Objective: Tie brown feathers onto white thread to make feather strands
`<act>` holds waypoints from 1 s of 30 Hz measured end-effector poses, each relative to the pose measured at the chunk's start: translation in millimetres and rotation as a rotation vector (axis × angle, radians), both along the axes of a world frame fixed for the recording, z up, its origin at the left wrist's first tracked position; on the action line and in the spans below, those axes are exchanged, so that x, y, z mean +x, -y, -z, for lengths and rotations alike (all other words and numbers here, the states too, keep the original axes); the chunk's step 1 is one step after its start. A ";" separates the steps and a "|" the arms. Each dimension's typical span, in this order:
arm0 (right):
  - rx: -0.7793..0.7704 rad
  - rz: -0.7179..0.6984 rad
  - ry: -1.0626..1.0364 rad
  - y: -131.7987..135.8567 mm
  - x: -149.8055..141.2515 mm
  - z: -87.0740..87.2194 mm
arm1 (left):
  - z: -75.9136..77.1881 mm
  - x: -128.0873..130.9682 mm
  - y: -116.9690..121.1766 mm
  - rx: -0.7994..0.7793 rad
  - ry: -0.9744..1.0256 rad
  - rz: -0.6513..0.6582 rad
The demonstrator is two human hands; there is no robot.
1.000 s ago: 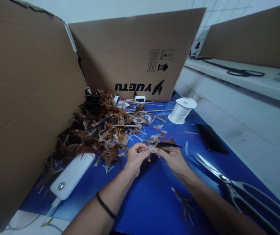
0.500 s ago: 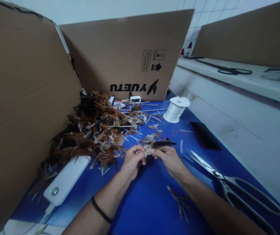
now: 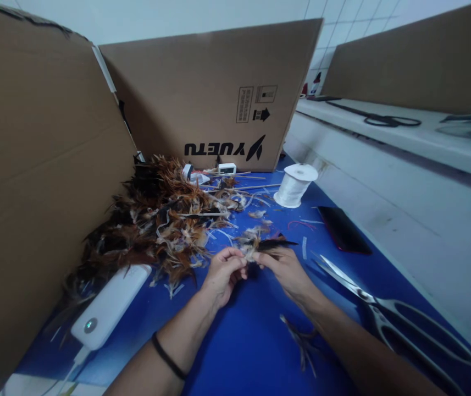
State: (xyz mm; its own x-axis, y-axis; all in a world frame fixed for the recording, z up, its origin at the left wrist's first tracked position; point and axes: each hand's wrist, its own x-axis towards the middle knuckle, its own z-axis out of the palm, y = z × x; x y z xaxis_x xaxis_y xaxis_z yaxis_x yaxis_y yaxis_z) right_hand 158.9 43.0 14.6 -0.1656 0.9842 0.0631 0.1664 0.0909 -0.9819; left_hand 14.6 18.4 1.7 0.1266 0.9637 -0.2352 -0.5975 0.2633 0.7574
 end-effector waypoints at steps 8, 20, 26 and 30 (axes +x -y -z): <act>0.002 -0.013 -0.003 -1.5 -3.1 -1.3 | -2.6 2.1 0.6 0.018 0.061 -0.014; -0.006 -0.017 0.207 -40.4 -30.0 -27.5 | 9.2 4.5 -7.3 0.047 -0.020 -0.060; 0.018 -0.162 0.318 -81.9 -80.1 -43.1 | 13.4 11.1 1.2 0.352 -0.603 0.089; 0.282 -0.217 0.494 -77.9 -108.1 -46.8 | 13.4 8.5 7.6 0.561 -0.773 0.093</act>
